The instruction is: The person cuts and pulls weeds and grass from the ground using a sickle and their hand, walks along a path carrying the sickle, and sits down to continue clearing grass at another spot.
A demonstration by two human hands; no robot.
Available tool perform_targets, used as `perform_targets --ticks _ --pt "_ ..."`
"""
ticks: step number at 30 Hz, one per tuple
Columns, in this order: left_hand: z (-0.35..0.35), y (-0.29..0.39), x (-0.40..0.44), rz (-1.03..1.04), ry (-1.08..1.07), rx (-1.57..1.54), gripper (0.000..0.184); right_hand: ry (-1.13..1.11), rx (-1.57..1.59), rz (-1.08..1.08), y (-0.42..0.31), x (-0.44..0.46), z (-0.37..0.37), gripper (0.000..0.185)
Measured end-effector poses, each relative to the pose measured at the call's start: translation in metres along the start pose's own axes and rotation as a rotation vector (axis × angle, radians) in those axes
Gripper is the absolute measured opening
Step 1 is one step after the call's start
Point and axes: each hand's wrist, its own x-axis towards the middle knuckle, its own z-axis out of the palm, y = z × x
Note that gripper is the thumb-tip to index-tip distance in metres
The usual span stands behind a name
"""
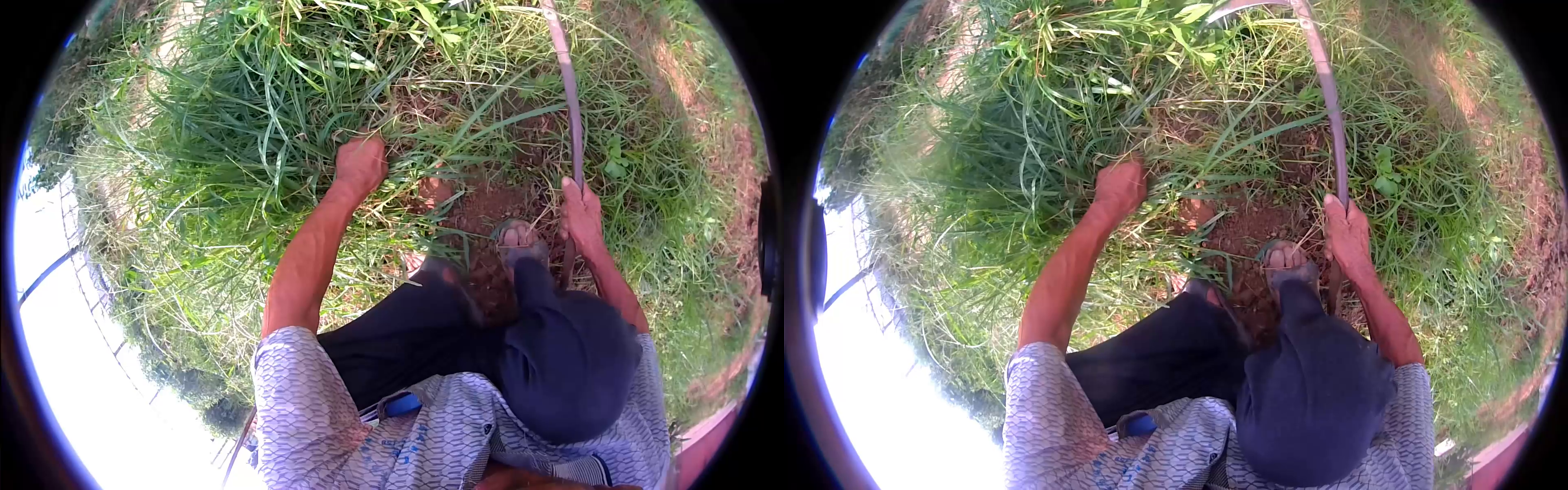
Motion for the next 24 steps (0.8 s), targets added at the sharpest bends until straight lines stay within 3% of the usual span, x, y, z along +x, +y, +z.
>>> perform_targets --ticks 2,4,5,7,8,10,14,15,17,18,20,21,24 --pt "0.001 0.002 0.0 -0.016 -0.004 -0.003 0.009 -0.028 -0.277 -0.146 0.027 0.004 0.003 0.03" --pt "0.01 -0.004 0.003 0.068 0.13 -0.015 0.01 -0.168 -0.305 -0.386 0.076 -0.003 0.001 0.034" --pt "0.001 -0.001 0.002 0.02 0.025 0.001 0.012 -0.217 -0.315 -0.469 0.058 -0.015 0.005 0.035" --pt "0.004 -0.002 0.001 0.001 0.003 -0.002 0.015 -0.306 -0.165 0.357 0.015 -0.037 -0.005 0.041" --pt "0.006 -0.003 0.003 -0.017 -0.007 -0.014 0.017 -0.307 -0.156 0.365 0.016 -0.035 -0.004 0.041" --pt "0.01 -0.006 0.003 -0.016 0.005 -0.025 0.017 -0.19 -0.485 -0.093 0.013 -0.028 -0.009 0.04" --pt "0.01 -0.005 0.003 0.074 0.119 0.055 0.021 -0.225 -0.498 0.027 -0.009 -0.029 -0.007 0.039" --pt "0.01 -0.001 0.008 0.008 0.1 0.077 0.021 -0.22 -0.5 0.028 -0.017 -0.029 -0.008 0.039" --pt "0.018 -0.002 0.025 0.004 -0.009 0.091 0.021 -0.301 -0.325 0.351 -0.031 -0.03 -0.012 0.039" --pt "0.021 -0.003 0.028 -0.01 -0.127 0.11 0.022 -0.3 -0.323 0.345 -0.024 -0.035 -0.014 0.039" --pt "-0.007 0.015 0.022 -0.074 -0.087 0.117 0.023 -0.173 -0.644 -0.276 0.0 -0.053 -0.016 0.035" --pt "-0.015 0.019 0.022 -0.121 -0.186 0.088 0.021 -0.075 -0.797 -0.217 0.004 -0.068 -0.032 0.033" --pt "-0.036 0.028 0.024 -0.169 -0.316 -0.008 0.023 0.061 -0.81 -0.104 0.047 -0.13 -0.095 0.033"
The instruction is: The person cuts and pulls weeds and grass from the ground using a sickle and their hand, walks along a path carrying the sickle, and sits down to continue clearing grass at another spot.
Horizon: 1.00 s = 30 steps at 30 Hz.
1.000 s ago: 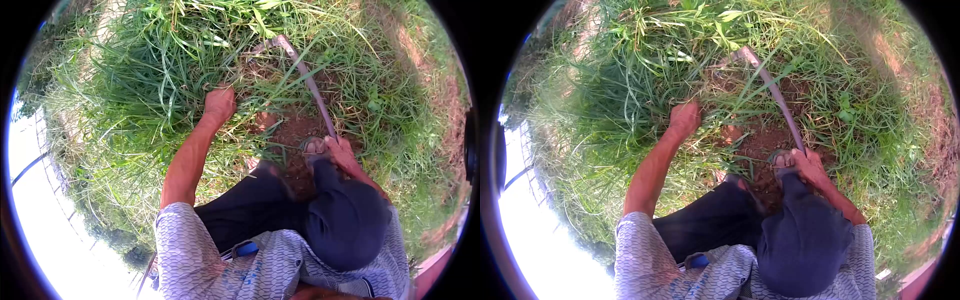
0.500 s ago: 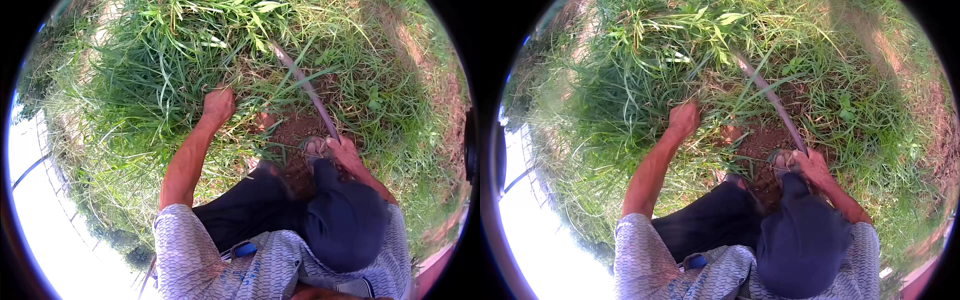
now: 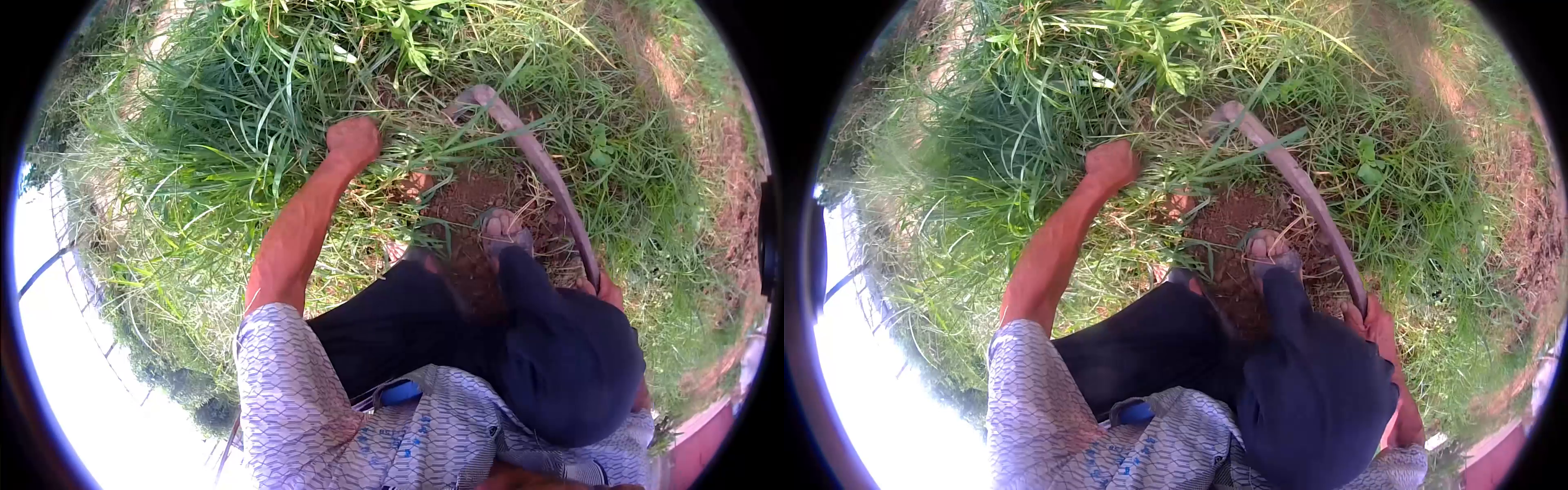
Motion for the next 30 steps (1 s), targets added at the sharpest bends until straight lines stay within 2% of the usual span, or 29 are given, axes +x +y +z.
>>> perform_targets --ticks 2,3,5,7,10,12,13,16,17,18,20,23,24,25,28,29,30 --pt "-0.004 0.003 -0.002 0.02 -0.009 -0.011 0.023 0.017 0.44 0.192 0.0 -0.01 0.009 0.033" --pt "0.006 -0.004 0.006 0.025 0.08 0.018 0.023 0.037 0.459 0.159 0.002 0.013 0.018 0.033" --pt "0.016 -0.017 0.005 0.068 0.157 0.048 0.021 0.014 0.829 -0.016 -0.008 0.047 0.037 0.032" --pt "0.022 -0.019 -0.004 0.085 0.179 0.052 0.021 -0.091 0.589 0.073 -0.051 0.077 0.022 0.032" --pt "0.024 -0.016 -0.003 0.085 0.233 0.026 0.02 -0.19 0.566 0.103 -0.067 0.104 0.052 0.033" --pt "0.028 -0.018 -0.006 0.114 0.299 0.023 0.019 -0.277 0.427 -0.083 -0.05 0.114 0.088 0.037" --pt "0.031 -0.021 -0.004 0.107 0.302 0.021 0.019 -0.344 0.469 0.039 -0.074 0.105 0.064 0.039" --pt "0.031 -0.023 -0.004 0.137 0.35 0.016 0.018 -0.317 0.364 0.036 -0.08 0.109 0.045 0.039" --pt "0.03 -0.021 -0.003 0.107 0.31 0.027 0.018 -0.058 0.335 -0.168 -0.062 0.118 0.056 0.036" --pt "0.027 -0.019 -0.005 0.078 0.266 0.035 0.018 -0.063 0.336 -0.168 -0.066 0.118 0.047 0.036" --pt "0.025 -0.018 -0.006 0.083 0.252 0.047 0.018 -0.009 0.832 0.037 -0.077 0.123 0.019 0.033" --pt "0.027 -0.02 -0.003 0.1 0.242 0.037 0.019 0.057 0.763 0.062 -0.088 0.14 0.025 0.031" --pt "0.028 -0.02 -0.003 0.112 0.24 0.024 0.019 -0.106 0.643 0.044 -0.086 0.133 0.04 0.033" --pt "0.025 -0.016 -0.005 0.117 0.248 0.023 0.019 -0.174 0.3 -0.076 -0.061 0.127 0.071 0.039" --pt "0.021 -0.015 -0.013 0.047 0.198 0.065 0.019 -0.165 0.257 -0.195 -0.057 0.114 0.077 0.046" --pt "0.024 -0.017 -0.014 0.076 0.237 0.036 0.018 -0.167 0.268 -0.186 -0.058 0.111 0.076 0.046" --pt "0.026 -0.018 -0.011 0.1 0.284 -0.002 0.017 -0.271 0.313 -0.097 -0.073 0.109 0.058 0.042"
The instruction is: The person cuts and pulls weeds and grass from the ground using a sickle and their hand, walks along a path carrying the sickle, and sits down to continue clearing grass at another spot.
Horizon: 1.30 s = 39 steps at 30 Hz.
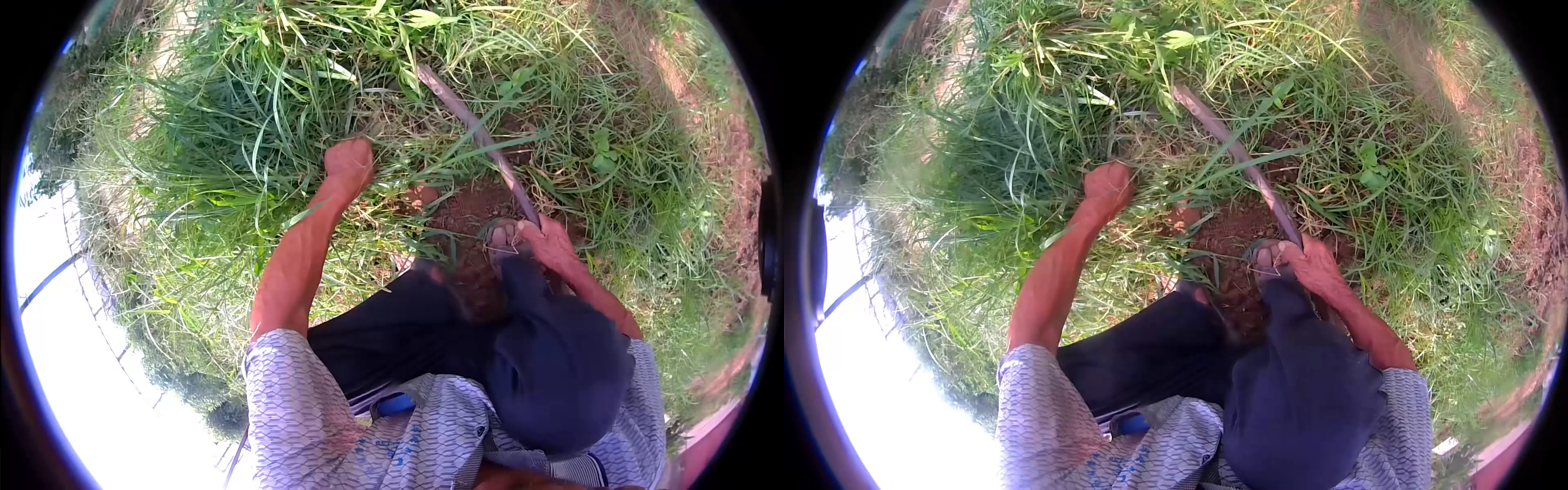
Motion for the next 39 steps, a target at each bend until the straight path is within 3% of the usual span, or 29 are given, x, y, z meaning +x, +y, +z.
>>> perform_targets --ticks 2,4,6,8,10,11,12,14,16,19,23,26,28,33,35,36,37,39 --pt "0.004 -0.001 0.004 0.005 -0.003 0.004 0.017 -0.082 0.054 0.104 -0.012 0.0 -0.008 0.038" --pt "0.006 -0.001 0.001 -0.012 -0.01 0.007 0.016 0.013 0.487 0.203 -0.016 0.006 -0.01 0.031" --pt "0.005 -0.001 -0.001 0.01 0.031 0.011 0.016 0.189 0.721 0.139 -0.023 0.015 -0.033 0.028" --pt "-0.001 0.005 -0.003 -0.023 -0.017 0.017 0.016 0.348 0.646 0.039 -0.029 0.024 -0.056 0.029" --pt "-0.007 0.009 0.001 -0.059 -0.046 0.019 0.017 0.31 0.564 0.03 -0.022 0.025 -0.032 0.031" --pt "-0.008 0.008 0.002 -0.05 -0.049 0.02 0.017 0.232 0.169 0.114 -0.007 0.018 -0.013 0.03" --pt "-0.008 0.008 0.0 -0.038 -0.058 0.023 0.017 0.16 0.224 -0.126 0.048 0.013 0.027 0.028" --pt "-0.009 0.008 0.007 -0.038 -0.087 0.023 0.016 0.095 0.275 -0.378 0.068 0.011 0.032 0.025" --pt "-0.007 0.004 -0.001 -0.035 -0.156 0.047 0.015 -0.17 0.107 0.228 -0.003 -0.024 -0.01 0.04" --pt "0.005 -0.006 -0.003 0.023 0.059 -0.062 0.013 -0.058 -0.014 0.108 0.014 -0.017 -0.008 0.043" --pt "0.013 -0.019 -0.001 0.052 -0.01 -0.016 0.017 -0.031 -0.166 0.078 -0.018 -0.054 -0.032 0.047" --pt "0.033 -0.031 -0.002 0.117 0.129 -0.055 0.024 0.045 -0.046 0.064 -0.011 -0.079 -0.046 0.047" --pt "0.036 -0.031 0.002 0.193 0.176 -0.034 0.027 0.221 0.236 0.03 -0.006 -0.083 -0.052 0.031" --pt "0.027 -0.023 0.0 0.161 0.186 -0.042 0.023 0.439 0.428 -0.014 -0.031 -0.006 -0.057 0.032" --pt "0.022 -0.016 -0.005 0.137 0.171 -0.039 0.022 0.318 0.229 -0.016 -0.022 0.014 -0.021 0.034" --pt "0.018 -0.013 -0.003 0.108 0.156 -0.037 0.021 0.112 0.02 0.004 -0.005 0.008 -0.002 0.036" --pt "0.009 -0.005 0.0 0.109 0.164 -0.036 0.021 0.007 0.222 -0.163 0.015 -0.011 0.018 0.037" --pt "-0.011 0.014 -0.003 0.021 -0.126 0.059 0.019 0.031 0.069 -0.117 0.002 -0.012 -0.001 0.038"
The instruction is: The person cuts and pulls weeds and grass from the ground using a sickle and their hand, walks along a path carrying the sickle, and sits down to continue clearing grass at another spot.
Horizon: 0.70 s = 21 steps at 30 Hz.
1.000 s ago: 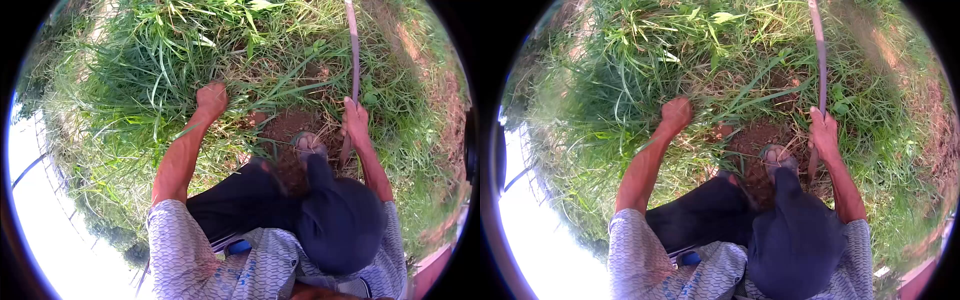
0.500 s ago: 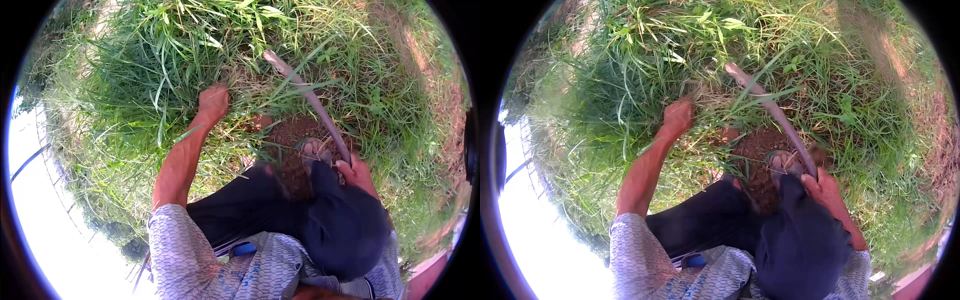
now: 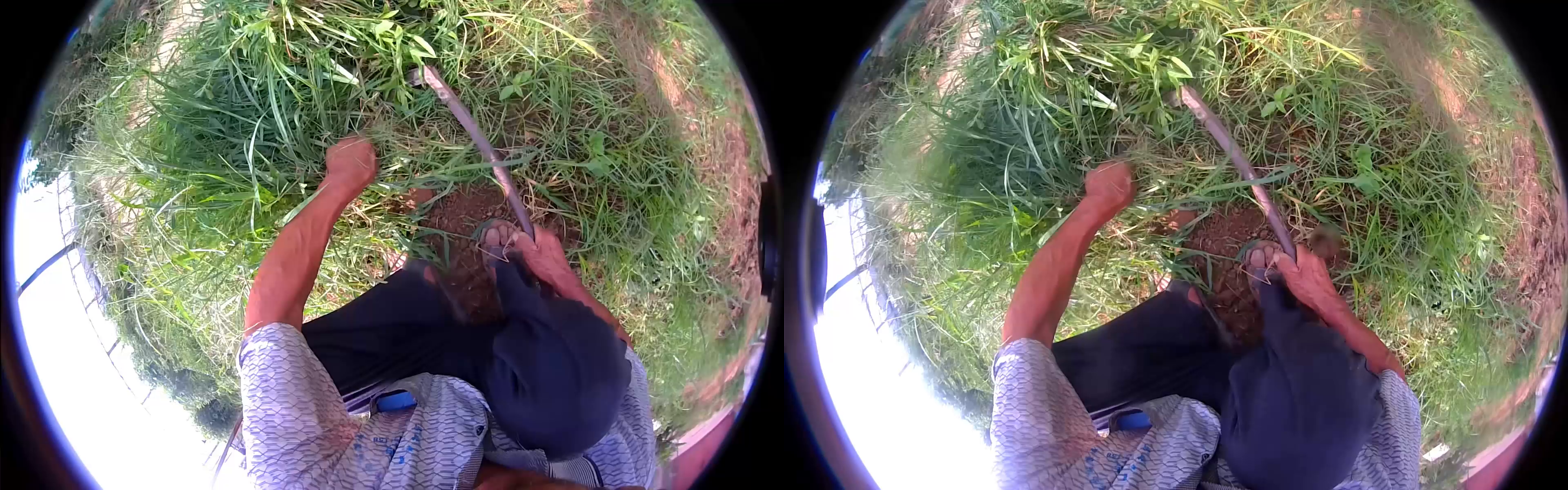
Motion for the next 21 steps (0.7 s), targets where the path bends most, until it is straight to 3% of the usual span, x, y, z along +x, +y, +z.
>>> perform_targets --ticks 3,5,6,7,8,9,11,13,14,16,17,21 --pt "0.014 -0.012 0.007 -0.041 0.061 -0.032 0.02 -0.005 -0.166 0.032 0.002 0.012 -0.009 0.038" --pt "0.02 -0.014 0.003 -0.06 0.032 -0.071 0.019 -0.059 0.078 0.318 -0.017 0.009 -0.014 0.034" --pt "0.023 -0.015 0.003 -0.009 0.155 -0.099 0.018 -0.063 0.068 0.307 -0.023 0.016 -0.02 0.034" --pt "0.028 -0.017 0.002 0.042 0.27 -0.124 0.018 0.09 0.314 0.212 -0.028 0.024 -0.025 0.031" --pt "0.032 -0.02 0.002 0.042 0.252 -0.113 0.017 0.242 0.564 0.121 -0.032 0.031 -0.031 0.028" --pt "0.032 -0.022 0.001 0.037 0.248 -0.111 0.017 0.327 0.498 0.18 -0.035 0.04 -0.045 0.026" --pt "0.032 -0.017 0.002 0.062 0.259 -0.14 0.017 0.28 0.387 0.141 -0.042 0.042 -0.043 0.033" --pt "0.022 -0.011 0.001 0.041 0.245 -0.14 0.017 0.21 -0.343 -0.151 0.045 0.034 0.003 0.036" --pt "0.015 -0.01 -0.001 0.03 0.156 -0.108 0.018 0.199 -0.152 -0.213 0.098 0.015 0.029 0.037" --pt "0.004 -0.009 0.002 0.001 0.07 -0.071 0.018 0.071 0.086 -0.032 0.103 -0.005 0.01 0.038" --pt "0.005 -0.007 -0.004 -0.03 0.001 -0.076 0.019 -0.041 0.151 0.25 0.071 -0.04 -0.017 0.036" --pt "0.003 0.0 0.003 -0.111 0.03 -0.133 0.022 0.112 0.359 0.26 0.022 -0.035 -0.037 0.035"
